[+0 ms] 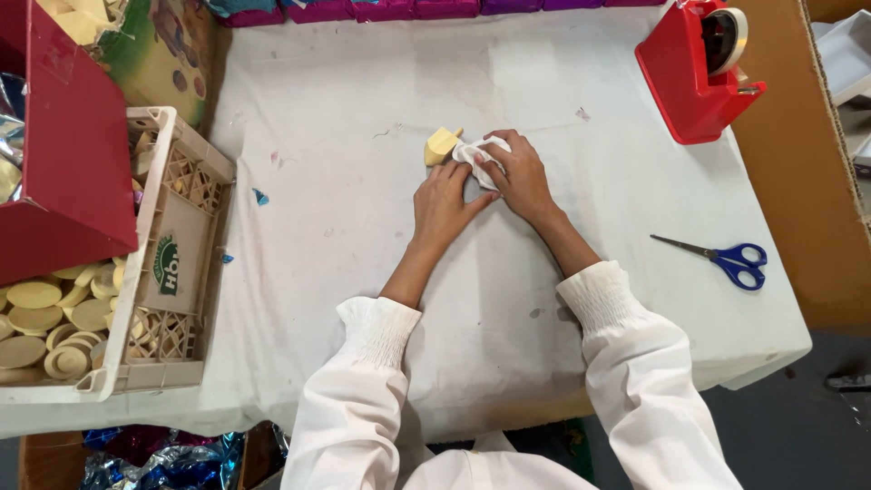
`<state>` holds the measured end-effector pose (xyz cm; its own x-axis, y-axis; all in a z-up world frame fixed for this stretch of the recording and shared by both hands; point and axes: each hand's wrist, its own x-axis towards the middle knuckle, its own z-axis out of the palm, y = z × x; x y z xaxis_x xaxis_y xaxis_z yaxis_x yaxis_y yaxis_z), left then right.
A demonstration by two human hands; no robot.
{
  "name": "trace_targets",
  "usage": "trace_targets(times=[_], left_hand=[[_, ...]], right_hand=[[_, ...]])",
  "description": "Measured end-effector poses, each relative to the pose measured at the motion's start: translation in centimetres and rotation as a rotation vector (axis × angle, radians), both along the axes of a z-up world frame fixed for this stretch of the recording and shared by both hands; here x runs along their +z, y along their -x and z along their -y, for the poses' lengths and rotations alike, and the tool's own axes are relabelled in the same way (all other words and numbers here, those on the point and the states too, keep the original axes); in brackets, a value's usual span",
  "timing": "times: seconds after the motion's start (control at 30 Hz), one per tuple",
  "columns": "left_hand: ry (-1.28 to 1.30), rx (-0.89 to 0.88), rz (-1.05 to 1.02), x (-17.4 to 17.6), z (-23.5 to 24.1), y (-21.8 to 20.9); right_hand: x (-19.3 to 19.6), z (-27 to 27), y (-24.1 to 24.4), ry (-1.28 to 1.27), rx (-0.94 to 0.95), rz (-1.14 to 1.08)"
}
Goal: The person wipes small wooden objects with a white cloth on a white table. They handle the objects one at a time, turning them over to clean different sides. The person places the cleaned objects on the table.
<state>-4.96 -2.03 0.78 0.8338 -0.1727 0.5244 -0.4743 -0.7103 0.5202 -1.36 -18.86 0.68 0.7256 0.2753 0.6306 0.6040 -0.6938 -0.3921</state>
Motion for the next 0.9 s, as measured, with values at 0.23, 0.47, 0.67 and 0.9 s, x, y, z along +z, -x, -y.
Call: trace_targets(times=[0.23,0.47,0.67,0.9], left_hand=[[0.022,-0.05,0.059,-1.5,0.1,-0.3],[0.047,-0.005,0.044,-2.0,0.0,-0.8],[0.066,0.009,0.064,-1.5,0.1,-0.8],[0.092,-0.016,0.058,-1.1,0.2,-0.4]], right_hand=[[-0.6,0.3,-0.9,-0.242,-0.148,-0.101],[2.0,0.9,0.7,-0.347,-0.084,0.077],[0.4,0.3,-1.0,-0.263,-0.071,-0.147],[-0.6,1.8,-1.7,-0.524,-0.298,0.053]])
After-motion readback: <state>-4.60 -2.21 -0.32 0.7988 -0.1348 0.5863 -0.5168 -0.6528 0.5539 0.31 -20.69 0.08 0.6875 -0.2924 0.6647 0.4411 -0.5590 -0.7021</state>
